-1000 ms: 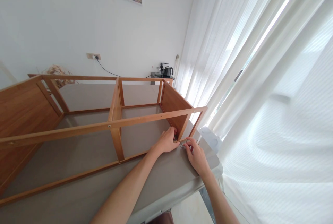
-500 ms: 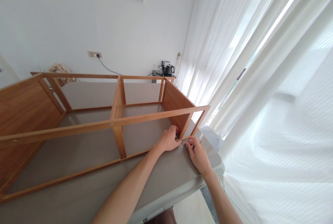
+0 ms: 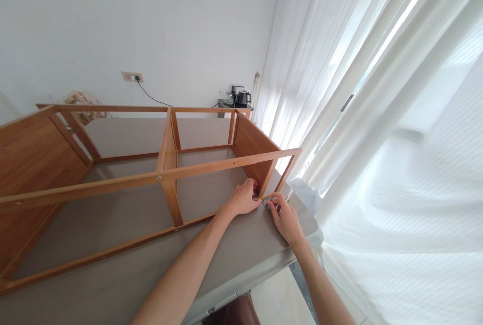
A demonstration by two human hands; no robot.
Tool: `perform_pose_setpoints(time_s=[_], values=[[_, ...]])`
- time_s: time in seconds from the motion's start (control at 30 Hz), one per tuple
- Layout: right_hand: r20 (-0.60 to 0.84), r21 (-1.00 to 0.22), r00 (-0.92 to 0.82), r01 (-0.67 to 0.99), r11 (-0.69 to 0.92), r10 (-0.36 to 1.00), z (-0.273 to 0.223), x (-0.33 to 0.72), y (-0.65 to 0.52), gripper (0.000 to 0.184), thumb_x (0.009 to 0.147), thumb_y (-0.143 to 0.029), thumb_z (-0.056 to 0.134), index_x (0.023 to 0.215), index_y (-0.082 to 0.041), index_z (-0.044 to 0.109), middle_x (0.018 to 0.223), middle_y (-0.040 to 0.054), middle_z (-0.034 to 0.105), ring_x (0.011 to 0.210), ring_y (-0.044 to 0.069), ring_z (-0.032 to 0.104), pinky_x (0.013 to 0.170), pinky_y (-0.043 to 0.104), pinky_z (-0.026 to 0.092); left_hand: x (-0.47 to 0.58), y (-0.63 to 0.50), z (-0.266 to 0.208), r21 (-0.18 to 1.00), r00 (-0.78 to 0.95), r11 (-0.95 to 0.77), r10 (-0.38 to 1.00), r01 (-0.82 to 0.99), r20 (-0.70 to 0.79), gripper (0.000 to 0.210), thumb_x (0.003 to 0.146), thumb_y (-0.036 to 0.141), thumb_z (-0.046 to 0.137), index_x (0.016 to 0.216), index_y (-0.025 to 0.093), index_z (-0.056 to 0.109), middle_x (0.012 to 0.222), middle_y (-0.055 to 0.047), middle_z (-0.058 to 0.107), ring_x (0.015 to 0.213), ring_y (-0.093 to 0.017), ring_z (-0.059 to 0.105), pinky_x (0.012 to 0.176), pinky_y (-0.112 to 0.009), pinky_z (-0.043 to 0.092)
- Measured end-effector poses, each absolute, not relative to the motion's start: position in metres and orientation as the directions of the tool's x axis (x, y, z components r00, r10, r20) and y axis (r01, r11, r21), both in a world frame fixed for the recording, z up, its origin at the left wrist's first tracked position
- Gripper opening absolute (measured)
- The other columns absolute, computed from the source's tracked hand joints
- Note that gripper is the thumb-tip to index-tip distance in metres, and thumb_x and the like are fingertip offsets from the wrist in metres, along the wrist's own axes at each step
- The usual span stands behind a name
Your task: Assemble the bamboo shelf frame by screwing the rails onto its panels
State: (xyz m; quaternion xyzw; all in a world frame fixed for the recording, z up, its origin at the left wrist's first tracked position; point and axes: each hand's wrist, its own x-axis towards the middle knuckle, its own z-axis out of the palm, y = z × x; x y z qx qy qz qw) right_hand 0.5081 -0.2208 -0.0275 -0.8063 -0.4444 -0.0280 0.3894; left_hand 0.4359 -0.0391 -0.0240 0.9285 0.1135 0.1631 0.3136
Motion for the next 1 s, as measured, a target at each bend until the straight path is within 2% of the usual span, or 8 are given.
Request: perform_pose_setpoints(time_s=[0.43,0.6,0.7,0.83,1.0], values=[[0.449,-0.475,0.502,0.835,-0.278,0.739,-0.030,0.507,-0.218,0.024,0.101,-0.033,0.037,0.114,-0.025,0.055,0.094,0.0041,0.068,0.085,0.021,0.063,0.078,0.032,0.048,0.435,-0.039,-0.024,0.613,0.917,-0.784,0.309,0.097,0.251,0.034,0.077,0.036,0.066,0.102,0.022,0.048,0.107,-0.007,0.062,0.085,-0.022,0.064,0.078,-0.034,0.048],[0.402,-0.564,0.574,0.769,-0.301,0.714,-0.032,0.512,-0.219,0.023,0.100,-0.039,0.040,0.114,-0.025,0.051,0.090,0.0021,0.071,0.075,0.020,0.064,0.070,0.032,0.048,0.433,-0.039,-0.022,0.623,0.919,-0.777,0.307,0.093,0.246,0.033,0.077,0.035,0.066,0.101,0.022,0.048,0.109,-0.007,0.062,0.084,-0.021,0.064,0.078,-0.035,0.048],[0.392,-0.589,0.625,0.734,-0.338,0.675,-0.034,0.519,-0.220,0.026,0.097,-0.046,0.045,0.108,-0.025,0.054,0.085,0.0018,0.071,0.070,0.020,0.064,0.065,0.031,0.047,0.432,-0.039,-0.020,0.636,0.923,-0.766,0.306,0.094,0.232,0.034,0.077,0.034,0.067,0.103,0.022,0.048,0.110,-0.007,0.062,0.085,-0.021,0.064,0.078,-0.034,0.048],[0.405,-0.529,0.647,0.742,-0.411,0.646,-0.036,0.524,-0.222,0.034,0.094,-0.055,0.049,0.101,-0.024,0.060,0.077,0.0019,0.068,0.072,0.020,0.062,0.066,0.032,0.046,0.432,-0.040,-0.018,0.641,0.929,-0.760,0.307,0.109,0.206,0.036,0.077,0.035,0.067,0.104,0.022,0.048,0.112,-0.008,0.062,0.087,-0.021,0.064,0.080,-0.034,0.048],[0.407,-0.384,0.654,0.756,-0.530,0.637,-0.037,0.524,-0.227,0.042,0.092,-0.061,0.050,0.091,-0.022,0.066,0.073,0.0027,0.062,0.076,0.021,0.059,0.072,0.033,0.045,0.435,-0.039,-0.022,0.626,0.927,-0.773,0.306,0.108,0.218,0.039,0.076,0.036,0.068,0.106,0.022,0.048,0.112,-0.006,0.062,0.086,-0.020,0.065,0.082,-0.036,0.049]])
